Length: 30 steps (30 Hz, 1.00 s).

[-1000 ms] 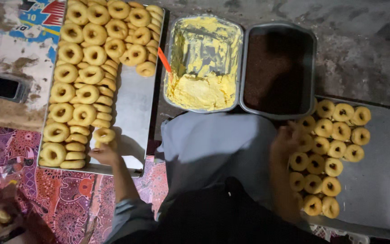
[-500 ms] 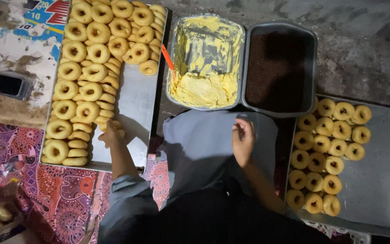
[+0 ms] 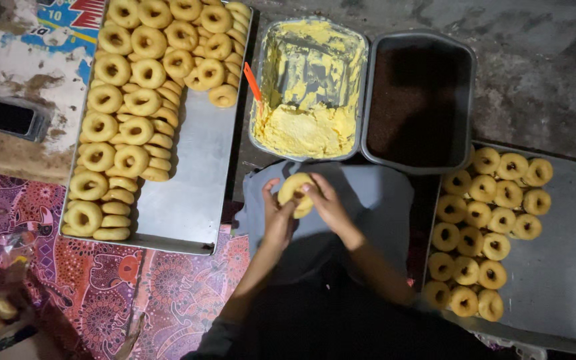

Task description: The person repeatedly picks plain donuts from a tray, splits them open, fills the center with a yellow cream using their fingers, and then places the filled donuts into a tray of dark crumbs. The finished donuts are arranged on a separate tray.

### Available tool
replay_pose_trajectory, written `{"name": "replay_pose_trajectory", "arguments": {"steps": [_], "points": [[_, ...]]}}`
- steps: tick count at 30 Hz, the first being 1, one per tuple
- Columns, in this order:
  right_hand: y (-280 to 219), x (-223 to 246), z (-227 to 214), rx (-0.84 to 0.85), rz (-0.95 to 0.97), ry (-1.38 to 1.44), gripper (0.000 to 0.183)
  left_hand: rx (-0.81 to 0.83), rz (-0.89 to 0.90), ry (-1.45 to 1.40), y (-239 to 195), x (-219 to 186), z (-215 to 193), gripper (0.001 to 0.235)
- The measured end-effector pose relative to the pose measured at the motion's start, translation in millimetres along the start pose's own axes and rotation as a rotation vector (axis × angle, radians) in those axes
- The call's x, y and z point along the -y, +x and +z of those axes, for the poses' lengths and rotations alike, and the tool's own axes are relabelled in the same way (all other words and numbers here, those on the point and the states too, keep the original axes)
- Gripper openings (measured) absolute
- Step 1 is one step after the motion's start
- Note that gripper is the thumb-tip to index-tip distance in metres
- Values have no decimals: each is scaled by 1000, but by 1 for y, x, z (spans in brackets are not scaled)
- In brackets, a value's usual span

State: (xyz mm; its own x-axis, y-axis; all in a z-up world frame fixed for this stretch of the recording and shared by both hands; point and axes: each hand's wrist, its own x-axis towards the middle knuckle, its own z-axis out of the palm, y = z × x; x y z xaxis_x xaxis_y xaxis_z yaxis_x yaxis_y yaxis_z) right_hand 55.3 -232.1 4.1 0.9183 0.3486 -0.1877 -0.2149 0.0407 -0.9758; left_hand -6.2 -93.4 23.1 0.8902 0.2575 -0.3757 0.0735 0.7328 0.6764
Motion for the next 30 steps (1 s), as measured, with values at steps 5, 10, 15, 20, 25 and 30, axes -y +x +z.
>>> {"name": "replay_pose_trajectory", "arguments": {"steps": [5, 10, 15, 20, 25, 30], "points": [[7, 29, -7, -238, -86, 26, 34, -243, -128, -251, 15, -10, 7, 20], [-1, 57, 18, 82, -294, -340, 58, -211, -54, -225, 47, 0, -19, 24], [39, 56, 27, 199, -321, -554, 38, -180, -22, -205, 68, -7, -41, 31], [125, 45, 17, 19, -634, -915, 34, -260, -137, -300, 85, -8, -49, 42], [131, 56, 23, 26, -124, -812, 33, -233, -123, -334, 95, -12, -45, 50], [75, 62, 51, 158, -499, -632, 29, -173, -175, -306, 100, -15, -48, 54]]}}
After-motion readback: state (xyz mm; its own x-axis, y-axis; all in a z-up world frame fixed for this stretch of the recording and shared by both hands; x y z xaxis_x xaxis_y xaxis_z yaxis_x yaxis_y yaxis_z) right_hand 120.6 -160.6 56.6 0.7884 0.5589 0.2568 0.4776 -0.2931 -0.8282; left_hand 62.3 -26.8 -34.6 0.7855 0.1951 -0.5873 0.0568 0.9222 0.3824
